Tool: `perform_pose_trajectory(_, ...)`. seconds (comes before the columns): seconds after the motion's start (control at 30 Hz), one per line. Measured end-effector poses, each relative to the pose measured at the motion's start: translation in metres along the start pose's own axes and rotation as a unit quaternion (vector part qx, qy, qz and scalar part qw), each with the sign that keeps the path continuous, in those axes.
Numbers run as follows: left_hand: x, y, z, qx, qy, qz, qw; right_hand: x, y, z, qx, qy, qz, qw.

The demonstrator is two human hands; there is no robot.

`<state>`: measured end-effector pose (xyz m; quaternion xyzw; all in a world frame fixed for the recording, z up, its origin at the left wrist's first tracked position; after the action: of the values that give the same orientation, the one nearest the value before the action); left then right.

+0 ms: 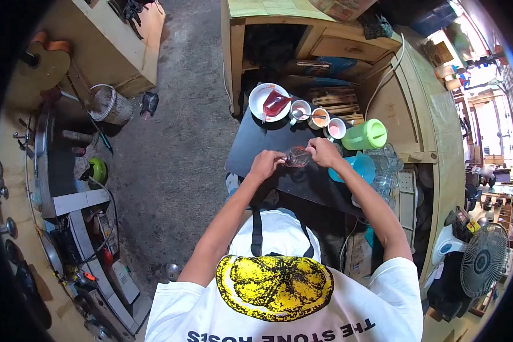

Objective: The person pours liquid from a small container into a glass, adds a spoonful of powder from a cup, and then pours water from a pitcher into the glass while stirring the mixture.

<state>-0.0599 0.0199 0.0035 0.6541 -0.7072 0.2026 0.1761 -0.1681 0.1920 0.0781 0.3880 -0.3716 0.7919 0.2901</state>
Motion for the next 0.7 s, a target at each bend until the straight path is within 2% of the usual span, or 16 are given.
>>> perform_pose_trajectory(0.07, 0.001, 0.001, -0.001, -0.007, -0.004, 0.003, 1.000, -0.004, -0.005, -0.008, -0.050, 0.008, -0.040, 0.998)
perform_pose_trajectory(0.17, 0.003, 0.001, -0.003, -0.011, 0.003, 0.005, 1.000, -0.009, -0.015, 0.003, -0.074, -0.074, -0.079, 0.991)
perform_pose_trajectory(0.27, 0.002, 0.002, 0.000, -0.014, 0.003, 0.011, 1.000, -0.026, -0.016, 0.009, -0.046, -0.069, -0.099, 0.992)
perform_pose_trajectory(0.37, 0.001, 0.001, -0.001, -0.016, -0.018, -0.002, 1.000, -0.032, -0.015, 0.014, 0.040, -0.055, -0.064, 0.996)
perform_pose_trajectory(0.47, 0.003, 0.000, -0.005, 0.005, 0.007, -0.002, 1.000, -0.014, -0.015, 0.021, 0.160, -0.055, 0.013, 0.985)
perform_pose_trajectory(0.57, 0.002, 0.002, -0.004, -0.001, 0.018, -0.008, 1.000, -0.007, -0.004, 0.023, 0.228, -0.119, 0.086, 0.962)
perform_pose_trajectory(0.6, 0.000, 0.003, -0.005, 0.000, 0.017, -0.004, 1.000, -0.001, -0.003, 0.028, 0.252, -0.133, 0.076, 0.955)
perform_pose_trajectory(0.7, 0.000, 0.004, -0.002, 0.010, 0.018, 0.003, 1.000, -0.004, 0.016, 0.035, 0.249, -0.205, 0.111, 0.940)
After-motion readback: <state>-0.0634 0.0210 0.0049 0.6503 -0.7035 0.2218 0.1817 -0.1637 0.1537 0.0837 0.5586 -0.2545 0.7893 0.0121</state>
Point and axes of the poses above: each hand's wrist, its own y-axis towards the middle knuckle, its own x-axis out of the back of the hand, z = x × y, the point moved 6 cm from there along y, towards the middle knuckle, and after that the axes turned 2 degrees about -x, right-handed, at the moved point
